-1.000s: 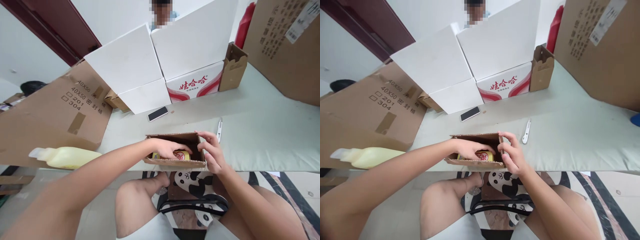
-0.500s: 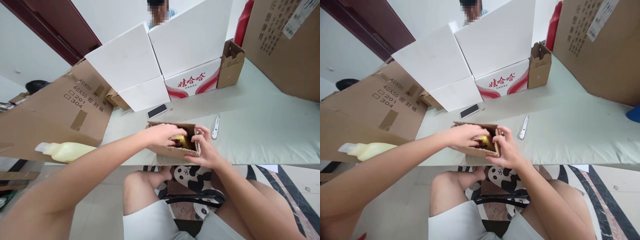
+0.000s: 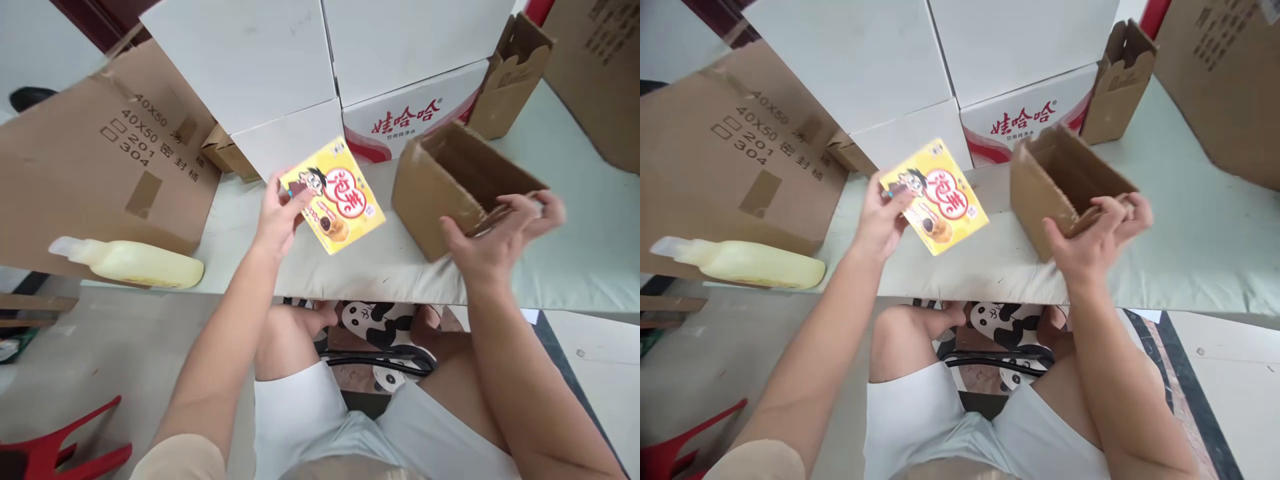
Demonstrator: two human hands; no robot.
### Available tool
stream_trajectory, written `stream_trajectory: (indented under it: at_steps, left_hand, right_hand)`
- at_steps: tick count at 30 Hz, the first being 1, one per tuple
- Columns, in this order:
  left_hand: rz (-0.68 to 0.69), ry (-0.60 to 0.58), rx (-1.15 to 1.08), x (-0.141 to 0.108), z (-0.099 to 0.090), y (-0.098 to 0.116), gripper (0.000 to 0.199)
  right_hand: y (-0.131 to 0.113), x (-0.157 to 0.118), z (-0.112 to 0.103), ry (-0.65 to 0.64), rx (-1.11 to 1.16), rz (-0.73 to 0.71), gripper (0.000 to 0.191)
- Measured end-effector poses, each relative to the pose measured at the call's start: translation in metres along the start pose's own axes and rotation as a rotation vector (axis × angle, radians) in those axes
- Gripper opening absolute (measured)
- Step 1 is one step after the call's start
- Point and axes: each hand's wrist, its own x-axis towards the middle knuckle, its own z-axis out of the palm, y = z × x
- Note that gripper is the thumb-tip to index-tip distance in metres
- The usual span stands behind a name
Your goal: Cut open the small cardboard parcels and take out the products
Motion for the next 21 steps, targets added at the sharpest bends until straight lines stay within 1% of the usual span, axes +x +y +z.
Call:
stream_trajectory:
  at_steps: [1, 3, 4, 6, 7, 8, 9, 10, 12, 13, 14, 15, 16, 18, 20, 21]
  left_hand:
    - [-0.054, -0.018, 0.002, -0.005, -0.003, -0.013, 0.066]
    - [-0.134, -0.041, -0.002, -0.014, -0.010, -0.034, 0.066]
    - [-0.159, -0.035, -0.014, -0.017, -0.013, -0.041, 0.065]
    - [-0.190, 0.024, -0.073, -0.021, -0.018, -0.053, 0.062]
    - [-0.205, 0.072, -0.119, -0.021, -0.019, -0.059, 0.060]
    - [-0.222, 0.128, -0.174, -0.022, -0.020, -0.063, 0.058]
    - [-0.248, 0.185, -0.232, -0.022, -0.019, -0.069, 0.056]
    - [-0.282, 0.233, -0.287, -0.023, -0.017, -0.074, 0.055]
    - [-0.365, 0.278, -0.367, -0.029, -0.012, -0.086, 0.053]
    - [-0.406, 0.273, -0.389, -0.033, -0.008, -0.092, 0.053]
    - [-0.440, 0.252, -0.401, -0.039, -0.005, -0.099, 0.053]
    - [-0.465, 0.221, -0.402, -0.045, -0.002, -0.105, 0.053]
    - [-0.480, 0.187, -0.390, -0.052, 0.000, -0.110, 0.054]
    - [-0.472, 0.125, -0.312, -0.064, 0.000, -0.119, 0.056]
    - [-0.421, 0.064, -0.163, -0.071, -0.005, -0.125, 0.057]
    - [-0.388, 0.030, -0.082, -0.070, -0.008, -0.127, 0.056]
  right_hand:
    - [0.005, 0.006, -0.004, 0.034, -0.029, 0.010, 0.067]
    - [0.011, 0.014, -0.012, 0.131, -0.063, -0.030, 0.069]
    - [0.009, 0.016, -0.016, 0.200, -0.065, -0.080, 0.063]
    - [-0.001, 0.011, -0.021, 0.380, -0.019, -0.224, 0.044]
    - [-0.009, 0.004, -0.022, 0.432, 0.036, -0.282, 0.034]
    - [-0.019, -0.005, -0.020, 0.400, 0.103, -0.302, 0.027]
    - [-0.029, -0.016, -0.016, 0.276, 0.172, -0.278, 0.023]
    - [-0.038, -0.029, -0.009, 0.075, 0.239, -0.208, 0.024]
    - [-0.052, -0.053, 0.009, -0.430, 0.366, 0.042, 0.033]
    - [-0.055, -0.064, 0.019, -0.639, 0.436, 0.183, 0.043]
    - [-0.057, -0.072, 0.029, -0.777, 0.515, 0.312, 0.054]
    - [-0.057, -0.079, 0.039, -0.853, 0.590, 0.429, 0.062]
    - [-0.055, -0.084, 0.046, -0.875, 0.638, 0.524, 0.066]
    - [-0.050, -0.089, 0.055, -0.813, 0.638, 0.643, 0.066]
    - [-0.047, -0.091, 0.058, -0.736, 0.594, 0.699, 0.061]
    - [-0.047, -0.089, 0.059, -0.720, 0.586, 0.726, 0.059]
